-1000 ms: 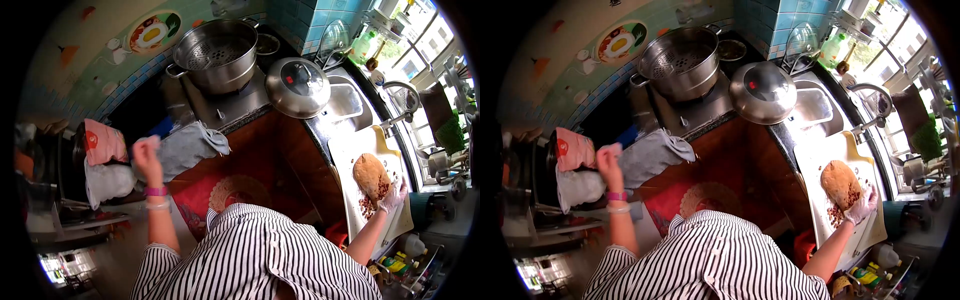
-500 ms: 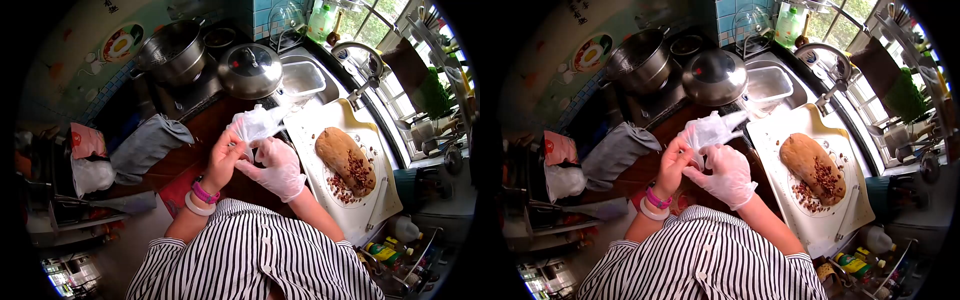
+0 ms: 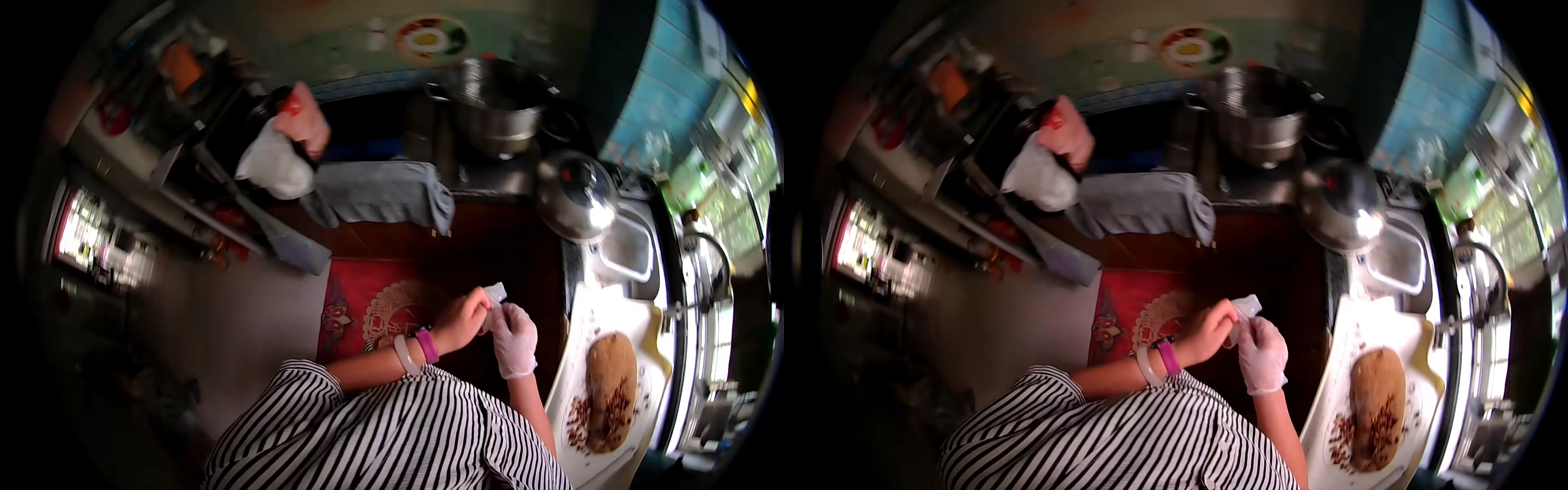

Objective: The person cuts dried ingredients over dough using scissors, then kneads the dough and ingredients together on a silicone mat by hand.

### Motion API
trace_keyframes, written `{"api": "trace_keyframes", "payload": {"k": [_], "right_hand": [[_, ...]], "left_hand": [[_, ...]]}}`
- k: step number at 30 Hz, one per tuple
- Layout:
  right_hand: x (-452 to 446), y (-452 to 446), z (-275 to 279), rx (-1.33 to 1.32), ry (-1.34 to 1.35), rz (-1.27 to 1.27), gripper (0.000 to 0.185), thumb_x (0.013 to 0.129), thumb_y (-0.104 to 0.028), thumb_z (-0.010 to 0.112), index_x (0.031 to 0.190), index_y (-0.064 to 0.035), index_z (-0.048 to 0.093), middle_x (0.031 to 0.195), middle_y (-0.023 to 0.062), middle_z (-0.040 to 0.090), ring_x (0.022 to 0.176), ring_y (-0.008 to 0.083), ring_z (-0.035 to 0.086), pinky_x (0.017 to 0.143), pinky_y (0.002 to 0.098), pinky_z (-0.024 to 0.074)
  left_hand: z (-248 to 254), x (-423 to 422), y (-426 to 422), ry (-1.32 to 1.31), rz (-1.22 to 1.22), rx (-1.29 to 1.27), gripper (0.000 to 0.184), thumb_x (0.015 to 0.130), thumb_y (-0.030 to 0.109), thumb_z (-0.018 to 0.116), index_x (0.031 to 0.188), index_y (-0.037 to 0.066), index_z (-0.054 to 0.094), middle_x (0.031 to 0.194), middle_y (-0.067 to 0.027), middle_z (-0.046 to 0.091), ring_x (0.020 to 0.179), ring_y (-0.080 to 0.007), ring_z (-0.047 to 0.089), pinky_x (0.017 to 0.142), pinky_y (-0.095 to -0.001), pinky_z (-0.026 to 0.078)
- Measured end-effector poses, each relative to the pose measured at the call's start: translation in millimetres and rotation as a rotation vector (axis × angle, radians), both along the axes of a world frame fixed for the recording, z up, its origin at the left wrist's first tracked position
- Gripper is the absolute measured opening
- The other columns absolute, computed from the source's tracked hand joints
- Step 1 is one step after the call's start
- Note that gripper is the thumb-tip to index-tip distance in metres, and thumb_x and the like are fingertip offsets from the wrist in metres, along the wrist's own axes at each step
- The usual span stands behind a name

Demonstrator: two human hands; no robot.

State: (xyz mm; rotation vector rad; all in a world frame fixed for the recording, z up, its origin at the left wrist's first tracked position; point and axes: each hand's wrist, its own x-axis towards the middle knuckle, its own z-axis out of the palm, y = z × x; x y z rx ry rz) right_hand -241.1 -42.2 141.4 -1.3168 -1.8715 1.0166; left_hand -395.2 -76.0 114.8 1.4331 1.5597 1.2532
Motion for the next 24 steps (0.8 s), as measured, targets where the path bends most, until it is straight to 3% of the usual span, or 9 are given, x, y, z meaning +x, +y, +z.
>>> {"api": "trace_keyframes", "payload": {"k": [4, 6, 7, 8, 12, 16, 18, 20, 24], "right_hand": [[-47, -6, -3, 0.282, 0.155, 0.186, 0.004, 0.089, 0.000, 0.069, 0.087, -0.0023, 0.067, 0.080, 0.0160, 0.065, 0.070, 0.0331, 0.063, 0.064, 0.0404, 0.0509], [-83, -20, 3, 0.249, 0.158, 0.323, 0.007, 0.089, 0.000, 0.069, 0.083, -0.0033, 0.066, 0.074, 0.0149, 0.063, 0.067, 0.0332, 0.063, 0.062, 0.0413, 0.0504], [-104, -28, 3, 0.303, 0.151, 0.343, 0.011, 0.089, -0.001, 0.069, 0.080, -0.0040, 0.064, 0.069, 0.0143, 0.062, 0.064, 0.0333, 0.064, 0.060, 0.0427, 0.0489], [-122, -31, 9, 0.235, 0.074, 0.415, 0.013, 0.090, -0.006, 0.069, 0.079, -0.0052, 0.064, 0.071, 0.0156, 0.064, 0.068, 0.0343, 0.066, 0.059, 0.0448, 0.0492], [-195, -51, -53, 0.346, -0.188, 0.733, 0.015, 0.091, -0.019, 0.068, 0.080, -0.0082, 0.068, 0.073, 0.0168, 0.065, 0.069, 0.0377, 0.065, 0.062, 0.0498, 0.0514], [-303, -89, -71, -0.080, -0.276, 0.936, 0.026, 0.093, -0.030, 0.069, 0.084, -0.0055, 0.071, 0.078, 0.0207, 0.067, 0.072, 0.0376, 0.066, 0.066, 0.0463, 0.0500], [-361, -111, -97, 0.020, -0.165, 1.046, 0.025, 0.094, -0.028, 0.067, 0.083, -0.0055, 0.070, 0.076, 0.0174, 0.066, 0.067, 0.0307, 0.064, 0.064, 0.0443, 0.0500], [-421, -132, -100, -0.153, -0.362, 1.092, 0.023, 0.094, -0.026, 0.067, 0.084, -0.0051, 0.068, 0.075, 0.0159, 0.066, 0.067, 0.0291, 0.064, 0.064, 0.0416, 0.0500], [-517, -174, -99, 0.087, 0.079, 1.155, 0.021, 0.095, -0.024, 0.067, 0.083, -0.0069, 0.065, 0.076, 0.0149, 0.064, 0.069, 0.0335, 0.063, 0.061, 0.0437, 0.0488]], "left_hand": [[-10, -35, -25, 0.309, 0.089, -0.149, 0.011, 0.092, 0.007, 0.057, 0.098, 0.002, 0.065, 0.088, -0.0214, 0.072, 0.080, -0.0397, 0.069, 0.069, -0.0461, 0.054], [-32, -68, -34, 0.065, 0.052, -0.251, 0.015, 0.092, 0.006, 0.057, 0.100, -0.001, 0.067, 0.086, -0.0193, 0.073, 0.081, -0.0331, 0.072, 0.071, -0.0414, 0.055], [-41, -87, -36, -0.495, 0.118, -0.534, 0.014, 0.095, 0.002, 0.053, 0.093, -0.002, 0.067, 0.083, -0.0059, 0.071, 0.076, -0.0171, 0.067, 0.066, -0.0342, 0.052], [-50, -110, -43, -0.531, 0.169, -0.475, 0.018, 0.097, 0.005, 0.055, 0.095, -0.002, 0.071, 0.087, -0.0026, 0.071, 0.078, -0.0145, 0.066, 0.066, -0.0319, 0.051], [-97, -212, -98, -0.674, 0.397, -0.512, 0.021, 0.096, 0.014, 0.064, 0.105, 0.000, 0.077, 0.093, -0.0047, 0.075, 0.084, -0.0130, 0.066, 0.075, -0.0283, 0.051], [-106, -291, -152, -1.024, 0.682, -0.347, 0.040, 0.098, 0.017, 0.063, 0.135, 0.000, 0.062, 0.122, -0.0111, 0.071, 0.110, -0.0216, 0.068, 0.095, -0.0345, 0.054], [-120, -336, -180, -1.422, 0.607, -0.013, 0.043, 0.101, 0.016, 0.057, 0.142, 0.000, 0.056, 0.126, -0.0135, 0.069, 0.111, -0.0256, 0.068, 0.093, -0.0367, 0.057], [-131, -391, -210, -1.347, 0.842, -0.125, 0.041, 0.105, 0.016, 0.050, 0.143, 0.001, 0.055, 0.107, -0.0094, 0.071, 0.088, -0.0215, 0.069, 0.079, -0.0348, 0.059], [-130, -468, -260, -1.046, 1.129, -0.014, 0.027, 0.102, 0.018, 0.056, 0.120, 0.001, 0.068, 0.097, -0.0058, 0.073, 0.078, -0.0163, 0.067, 0.067, -0.0308, 0.055]]}}
